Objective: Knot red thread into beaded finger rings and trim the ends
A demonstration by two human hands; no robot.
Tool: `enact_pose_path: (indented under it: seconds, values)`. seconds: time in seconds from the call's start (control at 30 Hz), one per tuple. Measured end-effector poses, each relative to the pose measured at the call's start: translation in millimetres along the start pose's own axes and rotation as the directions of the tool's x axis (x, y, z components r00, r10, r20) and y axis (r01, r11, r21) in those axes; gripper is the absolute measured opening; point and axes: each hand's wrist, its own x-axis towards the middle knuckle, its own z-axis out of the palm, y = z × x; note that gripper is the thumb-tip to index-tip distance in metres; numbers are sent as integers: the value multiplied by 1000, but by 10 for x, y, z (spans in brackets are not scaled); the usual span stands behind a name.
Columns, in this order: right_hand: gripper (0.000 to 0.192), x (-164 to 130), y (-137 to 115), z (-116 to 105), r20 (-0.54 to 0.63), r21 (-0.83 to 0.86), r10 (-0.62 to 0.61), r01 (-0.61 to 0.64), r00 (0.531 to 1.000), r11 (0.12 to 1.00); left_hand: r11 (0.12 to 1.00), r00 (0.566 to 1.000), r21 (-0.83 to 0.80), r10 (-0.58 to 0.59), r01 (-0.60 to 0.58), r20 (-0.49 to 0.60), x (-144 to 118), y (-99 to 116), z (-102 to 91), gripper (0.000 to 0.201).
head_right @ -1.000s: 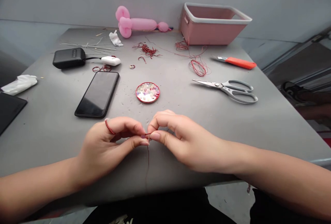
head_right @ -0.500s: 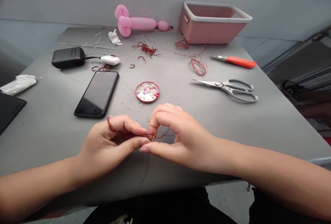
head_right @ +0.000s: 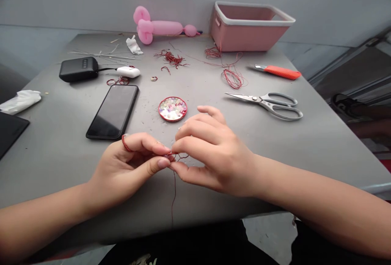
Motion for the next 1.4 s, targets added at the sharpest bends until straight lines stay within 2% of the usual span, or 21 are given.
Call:
enact_pose_path:
  seconds: [0.17, 0.3, 0.43, 0.8, 0.97, 1.13, 1.23, 1.4]
  values:
    - [7, -12, 22, 17, -62, -120, -9, 1, 998, 993, 992, 991, -43, -122, 120, -45, 12, -4, 1, 9]
    - [13, -36, 38, 41, -78, -185, -36, 21, 996, 983, 990, 989, -56, -135, 132, -66, 35, -39, 4, 14]
    - [14, -39, 52, 69, -85, -163, -60, 46, 995, 985, 990, 989, -46, -133, 130, -68, 38, -57, 13, 13]
    - [17, -10, 42, 64, -50, 47, 50, -47, 998, 998, 992, 988, 8, -124, 125, -96, 45, -10, 23, 6]
    - [20, 28, 73, 24, 52, 192, 79, -87, 996, 978, 991, 991, 56, -114, 118, -70, 17, -14, 9, 5]
    - [19, 41, 100, 36, 159, 392, 169, -219, 973, 894, 991, 990, 63, -110, 116, -88, 28, -27, 6, 7]
    - [16, 23, 108, 71, 143, 318, 171, -209, 975, 925, 988, 985, 51, -140, 146, -100, 40, -42, 3, 11]
    - [10, -24, 92, 126, 21, 153, 115, -117, 993, 981, 986, 983, 30, -161, 164, -91, 50, -49, 2, 13]
